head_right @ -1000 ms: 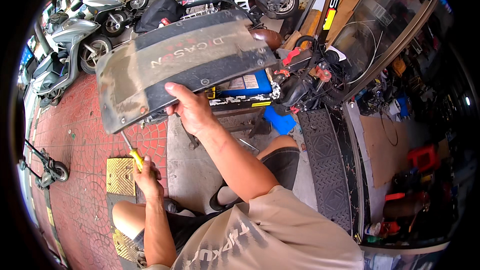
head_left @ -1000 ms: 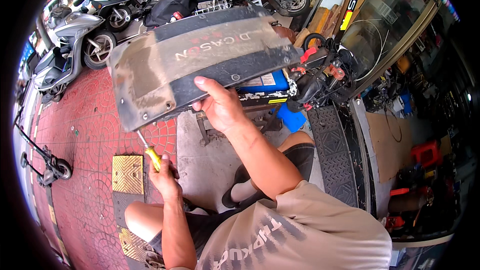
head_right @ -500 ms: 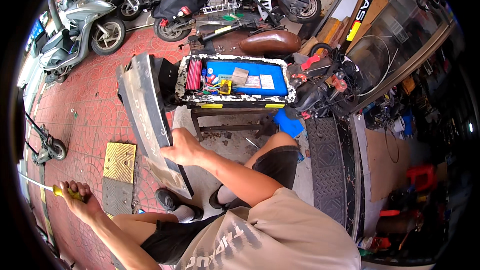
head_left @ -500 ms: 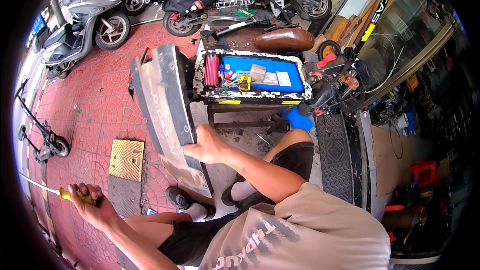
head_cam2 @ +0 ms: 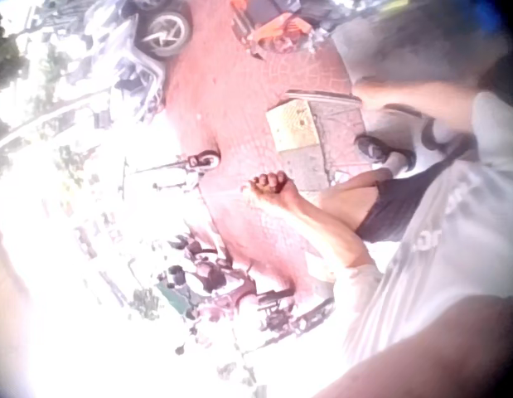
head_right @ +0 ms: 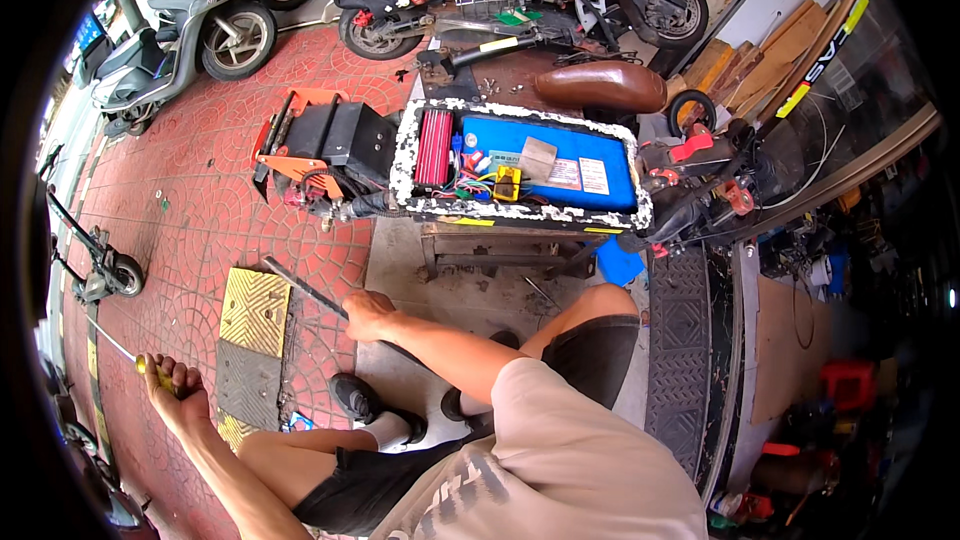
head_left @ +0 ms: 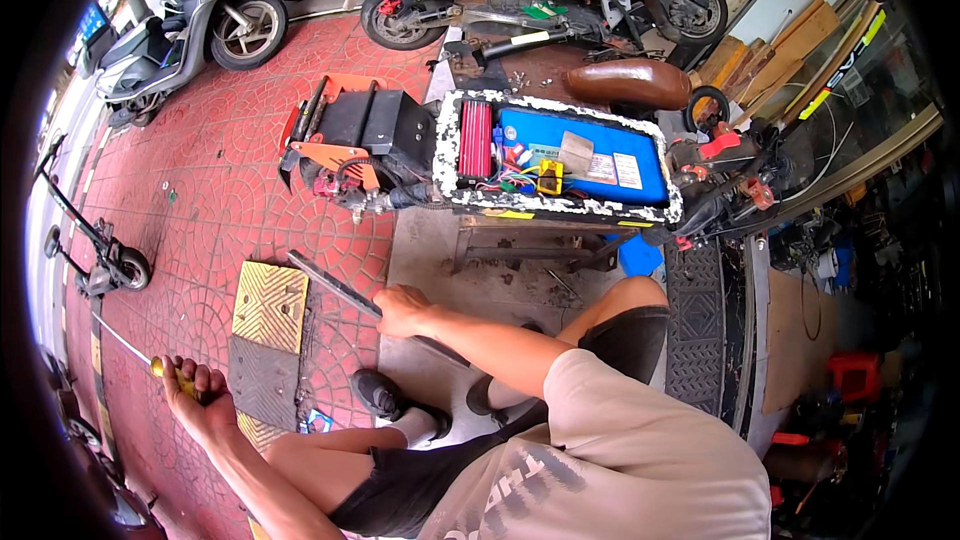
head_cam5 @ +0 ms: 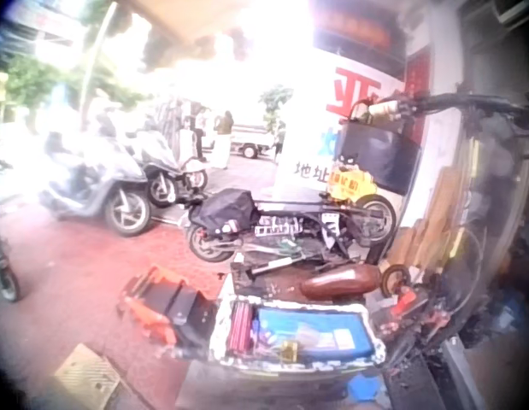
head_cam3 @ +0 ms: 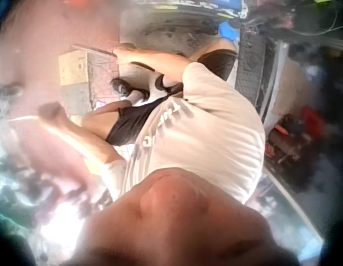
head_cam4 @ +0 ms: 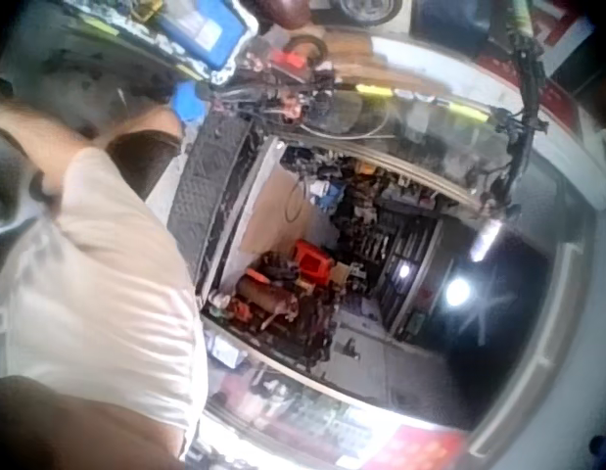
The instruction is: The person removes the top deck cover from an electric scooter using an impact driver and a screwdriver, then disconnects various electrical wires and connectors from the battery and controller by hand and with a small tool.
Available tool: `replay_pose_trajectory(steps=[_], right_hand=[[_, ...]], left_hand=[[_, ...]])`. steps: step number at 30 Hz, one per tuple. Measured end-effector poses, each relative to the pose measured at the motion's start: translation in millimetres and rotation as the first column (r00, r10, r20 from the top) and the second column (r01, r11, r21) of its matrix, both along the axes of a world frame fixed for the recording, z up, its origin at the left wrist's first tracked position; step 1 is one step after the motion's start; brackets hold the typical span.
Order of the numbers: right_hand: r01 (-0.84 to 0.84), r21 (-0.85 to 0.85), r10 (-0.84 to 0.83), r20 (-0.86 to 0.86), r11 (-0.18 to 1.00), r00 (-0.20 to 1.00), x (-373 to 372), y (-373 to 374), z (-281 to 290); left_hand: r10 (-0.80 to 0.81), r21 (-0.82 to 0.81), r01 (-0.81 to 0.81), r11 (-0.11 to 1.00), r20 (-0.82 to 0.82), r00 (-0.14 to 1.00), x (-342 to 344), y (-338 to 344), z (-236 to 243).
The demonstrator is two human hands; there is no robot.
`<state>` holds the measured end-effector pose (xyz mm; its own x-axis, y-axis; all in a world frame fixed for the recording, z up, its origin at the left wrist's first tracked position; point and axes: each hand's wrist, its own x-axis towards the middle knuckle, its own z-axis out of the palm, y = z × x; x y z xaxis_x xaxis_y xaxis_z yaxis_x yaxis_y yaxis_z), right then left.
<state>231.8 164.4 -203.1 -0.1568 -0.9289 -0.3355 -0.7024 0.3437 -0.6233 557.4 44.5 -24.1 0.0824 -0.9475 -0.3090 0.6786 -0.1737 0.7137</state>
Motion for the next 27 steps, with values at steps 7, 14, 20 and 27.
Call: replay_pose_trajectory(steps=[7,14,20,27], right_hand=[[0.293,-0.003,-0.284,0.236,0.956,0.929,-52,-85,-64],[0.637,-0.034,-0.622,0.184,0.770,0.761,-108,-115,-165],[0.608,0.004,-0.604,-0.109,0.794,0.790,-74,-85,-100],[0.332,0.055,-0.335,0.258,0.942,0.906,-3,47,-132]], left_hand=[[-0.027,0.014,0.025,1.000,0.215,0.976,2,-27,-16],[-0.142,0.076,0.128,0.989,0.225,0.964,-47,-49,-14],[-0.198,0.093,0.181,0.979,0.230,0.953,-54,-40,-10],[-0.326,0.127,0.312,0.941,0.104,0.940,-87,-37,3]])
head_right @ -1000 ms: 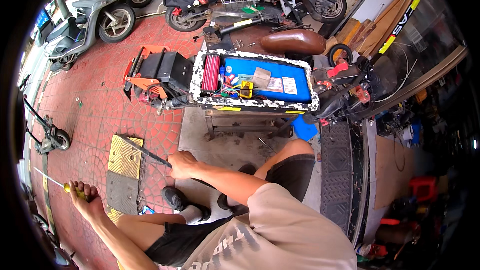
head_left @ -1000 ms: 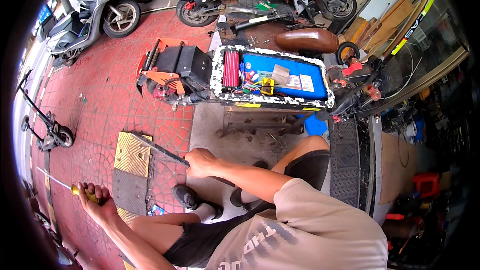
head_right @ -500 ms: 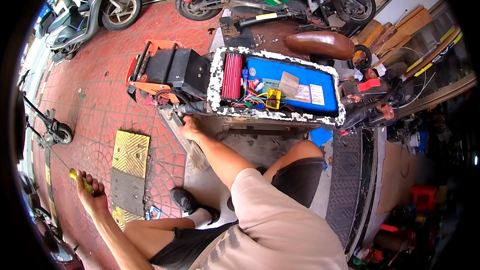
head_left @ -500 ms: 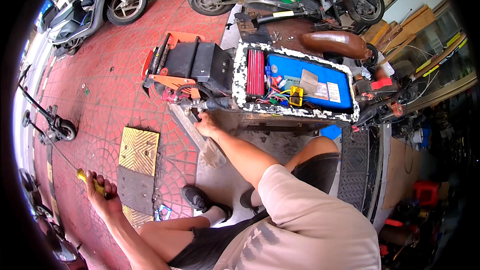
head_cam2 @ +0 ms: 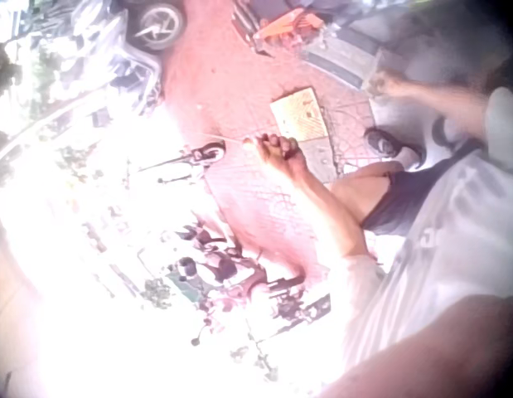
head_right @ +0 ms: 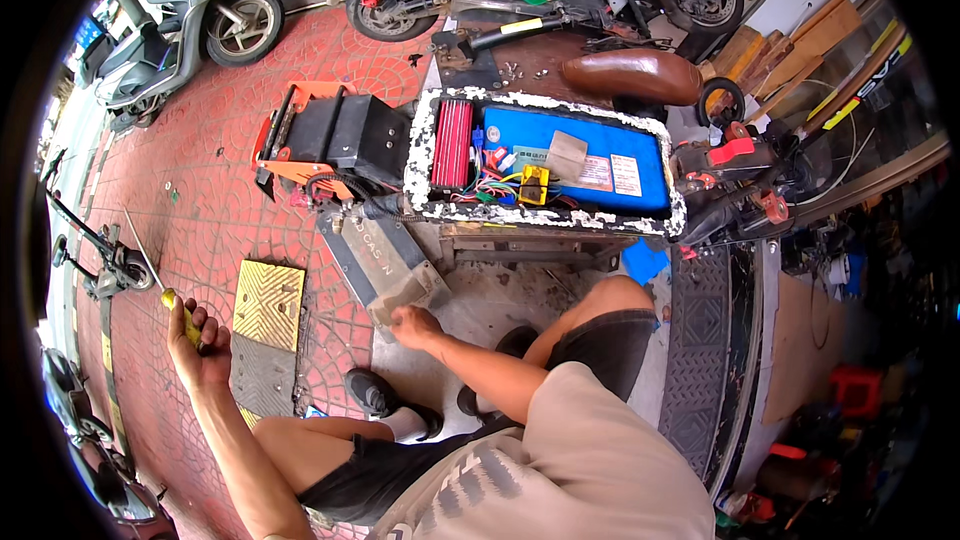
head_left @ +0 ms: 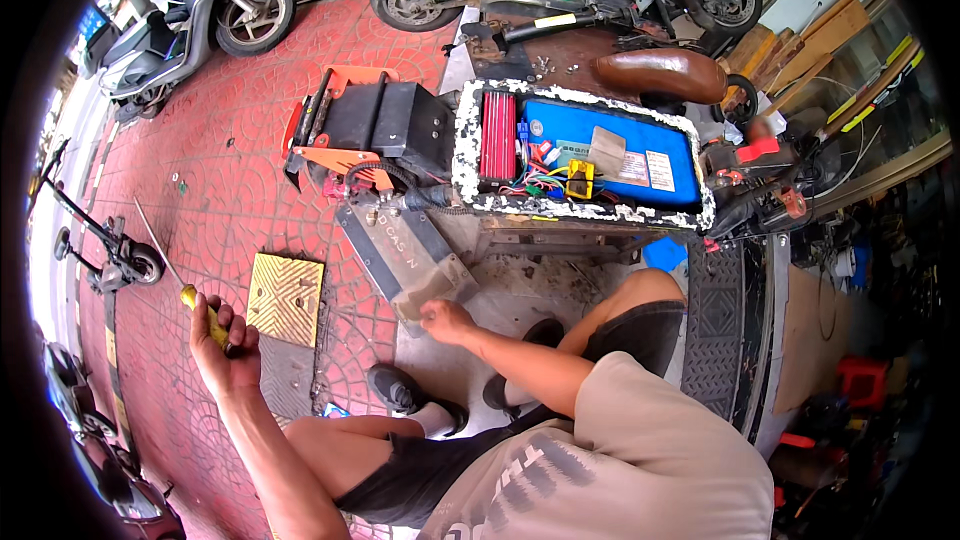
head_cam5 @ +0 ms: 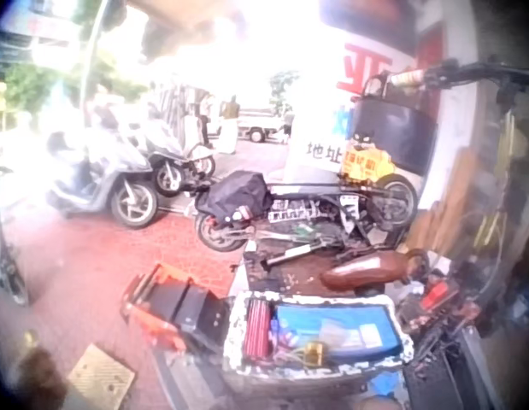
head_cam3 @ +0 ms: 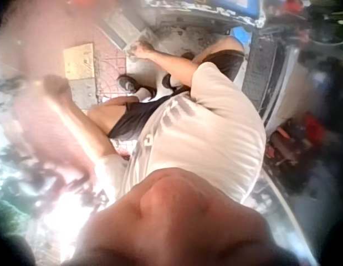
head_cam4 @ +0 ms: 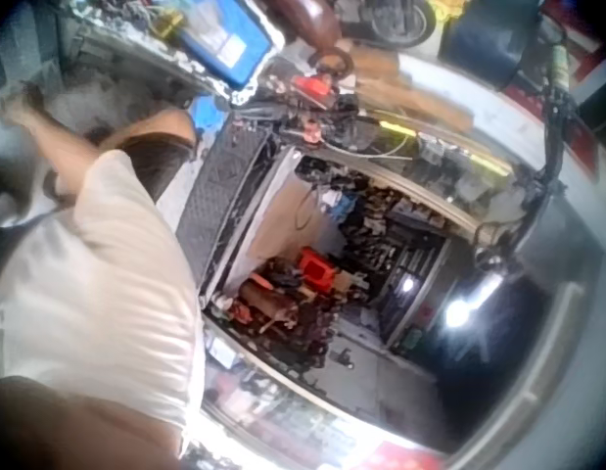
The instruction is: The person removes the top deck cover from an electric scooter using an impact driver and a screwdriver, then disconnects various electrical wires and connectors from the battery and controller by hand and with a small tool.
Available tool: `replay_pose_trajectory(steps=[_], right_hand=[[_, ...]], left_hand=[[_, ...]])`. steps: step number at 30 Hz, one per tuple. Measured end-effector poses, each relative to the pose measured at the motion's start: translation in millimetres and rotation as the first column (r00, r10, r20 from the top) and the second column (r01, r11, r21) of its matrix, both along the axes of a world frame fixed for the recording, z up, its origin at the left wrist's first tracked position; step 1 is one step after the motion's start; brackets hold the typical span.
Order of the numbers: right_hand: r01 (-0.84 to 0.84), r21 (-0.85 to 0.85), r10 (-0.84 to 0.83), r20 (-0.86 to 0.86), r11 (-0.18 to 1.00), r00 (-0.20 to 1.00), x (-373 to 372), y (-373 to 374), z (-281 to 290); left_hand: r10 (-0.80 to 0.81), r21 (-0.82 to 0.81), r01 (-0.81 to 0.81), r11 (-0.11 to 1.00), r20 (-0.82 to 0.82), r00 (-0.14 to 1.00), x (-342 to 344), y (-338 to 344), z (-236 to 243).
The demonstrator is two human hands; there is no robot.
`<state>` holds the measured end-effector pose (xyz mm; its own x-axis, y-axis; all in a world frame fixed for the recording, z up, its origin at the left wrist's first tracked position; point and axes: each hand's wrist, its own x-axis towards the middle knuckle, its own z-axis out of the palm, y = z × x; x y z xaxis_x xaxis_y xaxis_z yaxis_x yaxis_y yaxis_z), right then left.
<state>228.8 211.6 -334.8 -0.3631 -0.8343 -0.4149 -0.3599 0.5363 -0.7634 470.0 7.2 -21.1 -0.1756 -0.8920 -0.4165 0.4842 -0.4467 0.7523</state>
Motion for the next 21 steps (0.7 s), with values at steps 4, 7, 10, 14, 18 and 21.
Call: replay_pose_trajectory(steps=[4,7,10,14,18,21], right_hand=[[-0.002,0.152,-0.038,0.258,0.988,0.965,32,89,-11],[0.026,0.329,-0.169,0.414,0.944,0.894,37,127,-5],[0.015,0.289,-0.131,0.386,0.957,0.913,22,126,-11],[0.237,0.205,-0.305,0.429,0.949,0.850,3,126,-22],[0.377,0.240,-0.442,0.604,0.894,0.663,-13,117,32],[0.495,0.041,-0.393,0.666,0.868,0.634,-42,103,95]], left_hand=[[-0.068,0.031,0.074,0.997,-0.179,0.982,11,1,-7],[-0.094,0.072,0.115,0.991,-0.246,0.965,18,0,-12],[-0.116,0.085,0.139,0.987,-0.236,0.965,22,-4,-19],[-0.068,0.105,0.091,0.990,-0.207,0.976,17,-3,-22],[-0.035,0.176,0.072,0.982,-0.205,0.978,28,-19,-38],[-0.017,0.155,0.055,0.986,-0.237,0.971,30,-22,-46]])
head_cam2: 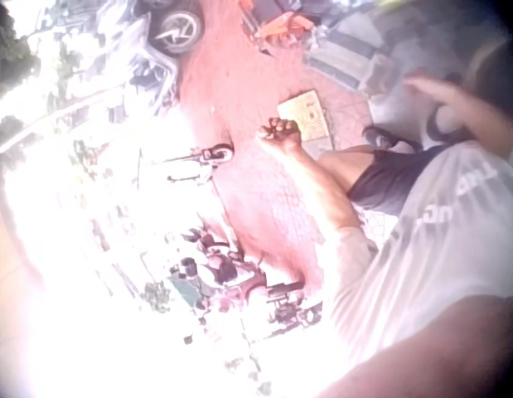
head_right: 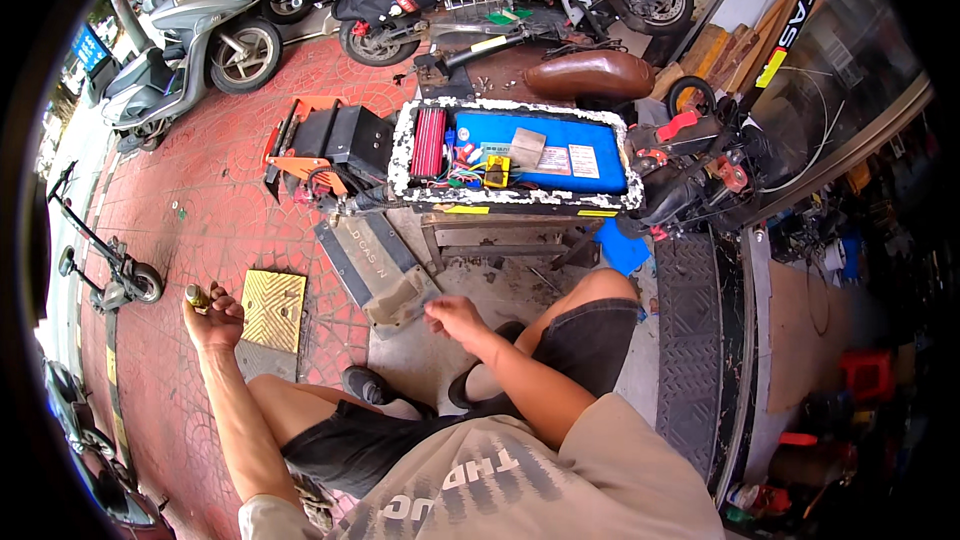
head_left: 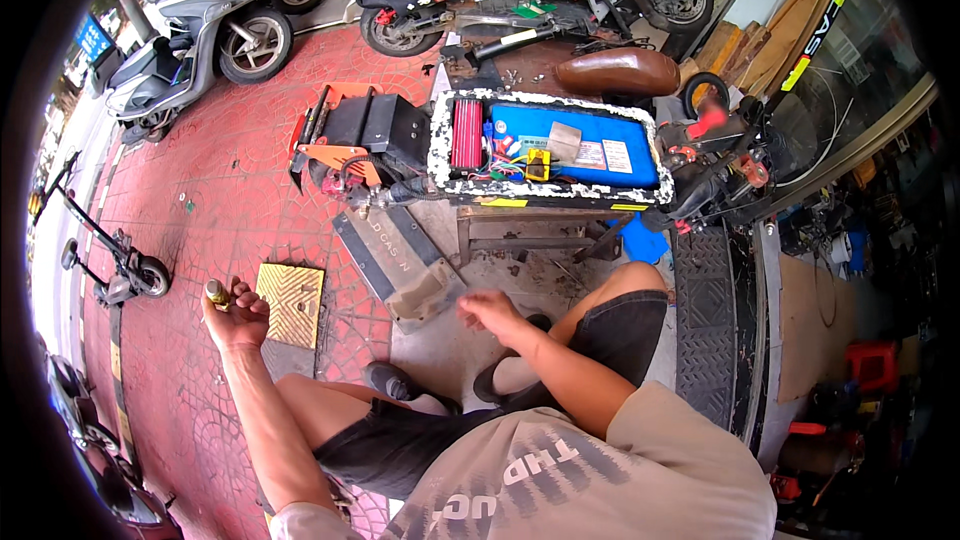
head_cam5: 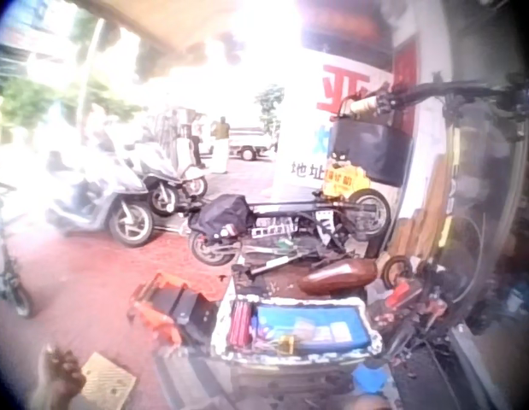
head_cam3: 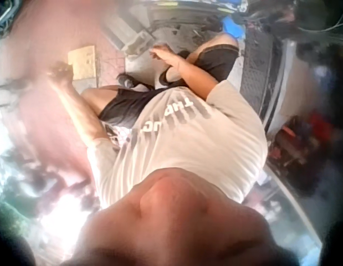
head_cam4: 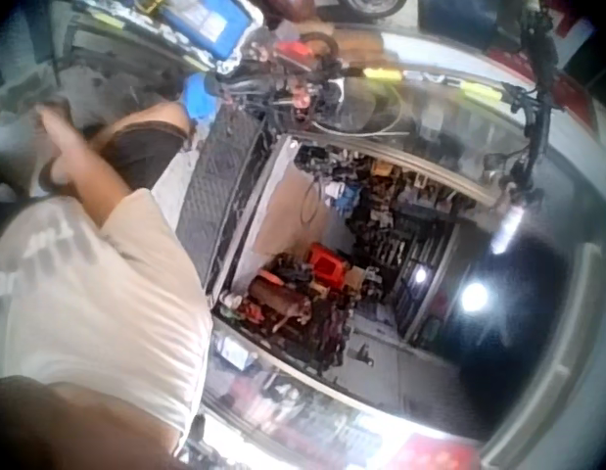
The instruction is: The person removes the top deck cover from an electric scooter using an impact driver and a screwdriver, then disconnects various electrical wires and connectors from the battery and controller by hand and with a small tool.
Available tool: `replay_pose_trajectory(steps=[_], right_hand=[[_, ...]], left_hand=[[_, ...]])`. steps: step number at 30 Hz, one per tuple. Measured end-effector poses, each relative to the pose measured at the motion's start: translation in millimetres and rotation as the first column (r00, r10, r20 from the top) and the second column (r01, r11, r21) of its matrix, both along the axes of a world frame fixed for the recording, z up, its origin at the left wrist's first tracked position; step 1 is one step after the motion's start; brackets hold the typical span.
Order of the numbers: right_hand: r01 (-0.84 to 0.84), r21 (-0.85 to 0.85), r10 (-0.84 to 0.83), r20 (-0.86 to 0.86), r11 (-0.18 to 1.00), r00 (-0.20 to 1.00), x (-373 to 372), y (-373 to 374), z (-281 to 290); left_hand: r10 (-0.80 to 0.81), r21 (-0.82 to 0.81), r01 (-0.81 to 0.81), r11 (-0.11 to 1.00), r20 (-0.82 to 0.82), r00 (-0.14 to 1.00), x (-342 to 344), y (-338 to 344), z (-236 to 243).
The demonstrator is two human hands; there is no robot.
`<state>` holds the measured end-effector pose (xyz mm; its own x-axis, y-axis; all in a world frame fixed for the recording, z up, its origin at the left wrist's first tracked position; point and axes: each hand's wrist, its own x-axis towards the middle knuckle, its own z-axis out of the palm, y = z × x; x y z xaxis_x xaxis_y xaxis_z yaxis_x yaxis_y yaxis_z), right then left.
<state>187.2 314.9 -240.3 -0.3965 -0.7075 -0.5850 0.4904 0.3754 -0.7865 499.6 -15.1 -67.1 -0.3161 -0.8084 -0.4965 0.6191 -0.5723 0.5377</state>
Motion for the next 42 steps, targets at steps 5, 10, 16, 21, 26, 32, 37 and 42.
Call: replay_pose_trajectory(steps=[5,10,16,21,26,32,37,42], right_hand=[[0.227,-0.491,-0.393,-0.265,0.841,0.881,-87,-1,185],[0.192,-0.810,-0.695,-0.324,0.554,0.642,-169,17,259],[0.373,-0.684,-0.677,-0.241,0.627,0.695,-213,16,199],[0.390,-0.693,-0.627,-0.116,0.606,0.770,-219,20,205],[0.376,-0.698,-0.648,-0.165,0.610,0.744,-219,20,201],[0.347,-0.686,-0.642,-0.227,0.639,0.732,-220,18,199],[0.062,-0.563,-0.387,-0.479,0.824,0.788,-164,20,232],[-0.403,-0.502,-0.192,-0.775,0.765,0.602,-55,49,314]], left_hand=[[0.032,0.037,-0.035,0.999,0.073,0.997,-6,-1,3],[0.039,0.044,-0.042,0.998,0.078,0.996,0,-15,-5],[0.019,0.013,-0.020,1.000,0.075,0.997,-1,-16,-7],[0.054,0.025,-0.056,0.998,0.076,0.996,-9,-9,3],[0.049,0.031,-0.052,0.998,0.108,0.993,-9,-13,-2],[-0.055,-0.210,0.081,0.974,0.126,0.990,-39,7,19],[-0.031,-0.636,0.301,0.710,0.399,0.916,-128,114,66],[-0.190,-0.642,0.765,-0.042,0.757,0.625,-206,239,106]])
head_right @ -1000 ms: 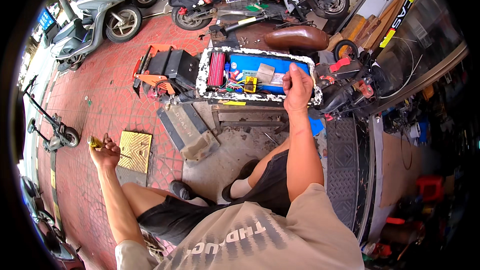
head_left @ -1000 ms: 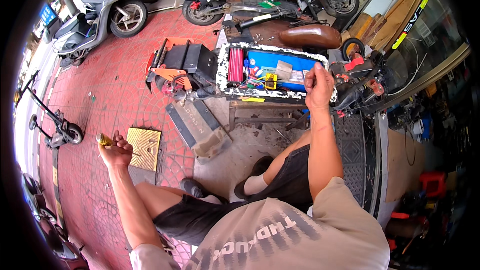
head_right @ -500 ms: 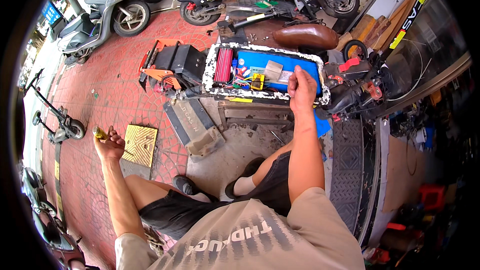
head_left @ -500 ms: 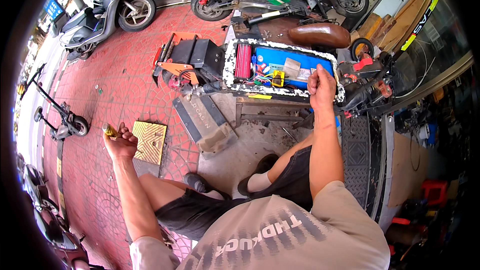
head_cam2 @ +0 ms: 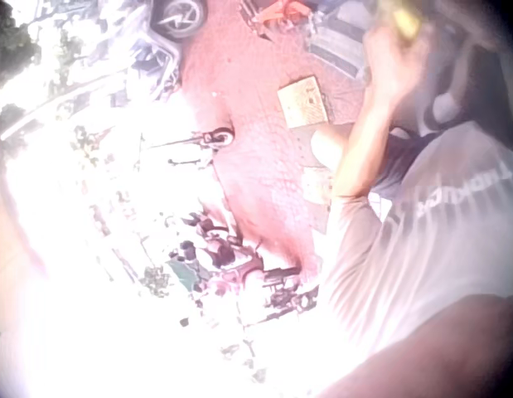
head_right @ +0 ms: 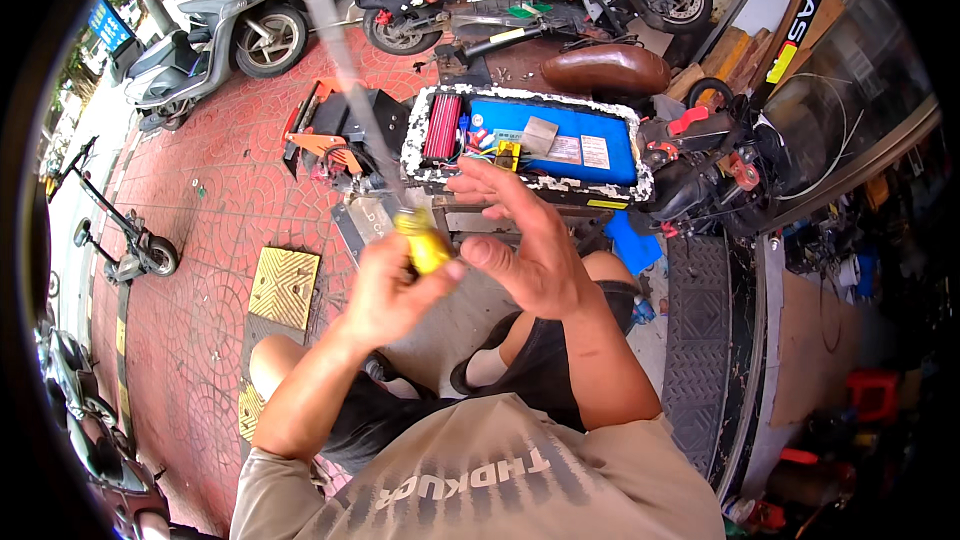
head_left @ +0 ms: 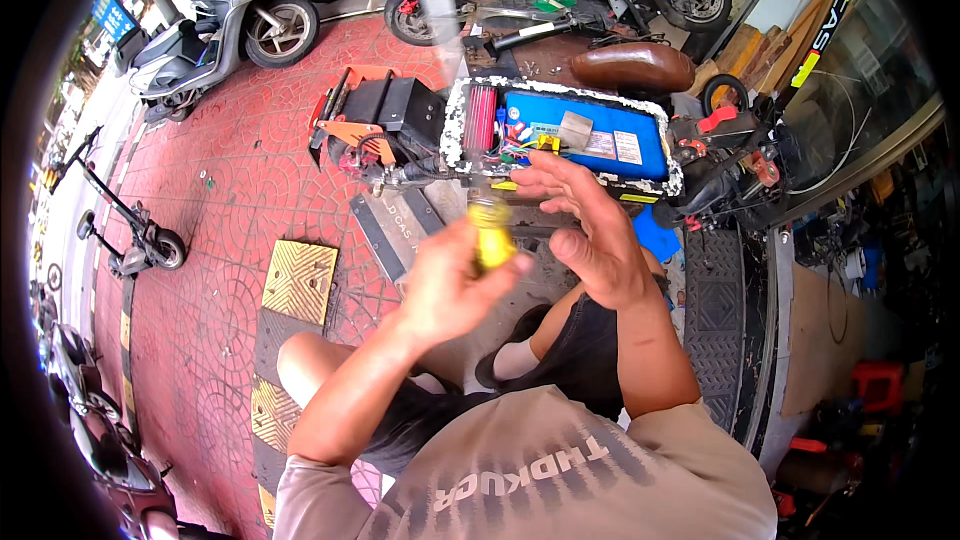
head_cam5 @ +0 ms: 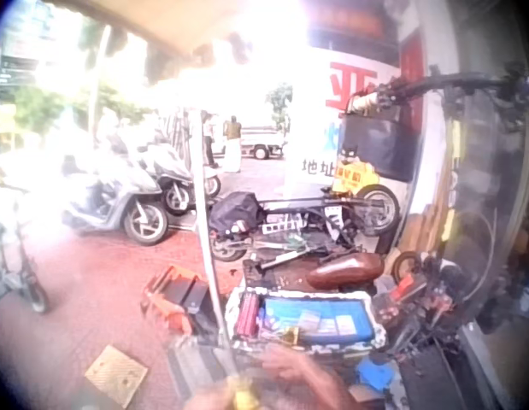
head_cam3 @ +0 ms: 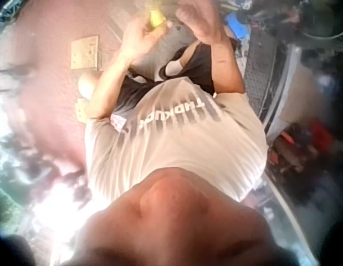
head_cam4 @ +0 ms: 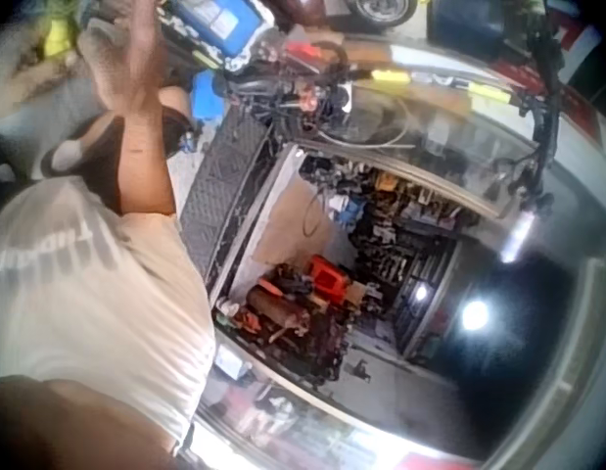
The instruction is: The person removes the top deck cover from an electric scooter using an impact driver and a screwdriver, then disconnects various electrical wires and connectors from the battery and controller by hand and with a small tool.
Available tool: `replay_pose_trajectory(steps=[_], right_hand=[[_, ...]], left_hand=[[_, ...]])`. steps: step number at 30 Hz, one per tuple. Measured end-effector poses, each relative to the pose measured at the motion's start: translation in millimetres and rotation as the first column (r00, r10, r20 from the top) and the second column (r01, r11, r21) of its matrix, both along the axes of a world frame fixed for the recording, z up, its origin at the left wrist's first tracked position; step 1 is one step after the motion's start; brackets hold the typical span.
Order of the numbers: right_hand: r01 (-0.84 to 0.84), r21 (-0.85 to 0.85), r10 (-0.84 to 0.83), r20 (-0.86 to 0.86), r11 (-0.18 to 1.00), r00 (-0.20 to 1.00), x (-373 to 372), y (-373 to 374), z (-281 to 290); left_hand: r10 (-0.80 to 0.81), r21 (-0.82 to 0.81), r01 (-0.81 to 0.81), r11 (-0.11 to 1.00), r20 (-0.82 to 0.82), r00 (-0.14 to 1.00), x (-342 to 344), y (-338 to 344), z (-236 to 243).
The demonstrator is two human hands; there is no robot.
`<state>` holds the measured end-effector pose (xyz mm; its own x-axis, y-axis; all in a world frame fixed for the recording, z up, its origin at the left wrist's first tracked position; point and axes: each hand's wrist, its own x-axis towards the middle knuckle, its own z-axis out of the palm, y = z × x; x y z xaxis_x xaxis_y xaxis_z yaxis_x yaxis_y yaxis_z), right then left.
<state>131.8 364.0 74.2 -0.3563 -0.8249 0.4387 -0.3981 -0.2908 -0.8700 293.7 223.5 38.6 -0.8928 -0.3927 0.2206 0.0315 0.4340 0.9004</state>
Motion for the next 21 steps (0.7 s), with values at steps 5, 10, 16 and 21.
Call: replay_pose_trajectory(steps=[5,10,16,21], right_hand=[[0.418,-0.239,-0.319,0.361,0.877,0.876,-2,90,-1],[0.850,-0.147,-0.620,0.623,0.505,0.476,-62,233,-60],[0.827,0.562,-0.719,0.566,-0.022,-0.404,-76,408,-373],[0.532,0.822,-0.484,0.557,0.203,-0.675,34,482,-542]], left_hand=[[-0.409,-0.307,0.383,0.871,-0.020,0.912,-51,88,29],[-0.480,-0.453,0.483,0.749,0.130,0.867,-55,76,17],[-0.151,-0.607,0.378,0.699,0.391,0.908,-41,-1,-36],[0.012,-0.704,0.356,0.614,0.459,0.888,-52,-36,-50]])
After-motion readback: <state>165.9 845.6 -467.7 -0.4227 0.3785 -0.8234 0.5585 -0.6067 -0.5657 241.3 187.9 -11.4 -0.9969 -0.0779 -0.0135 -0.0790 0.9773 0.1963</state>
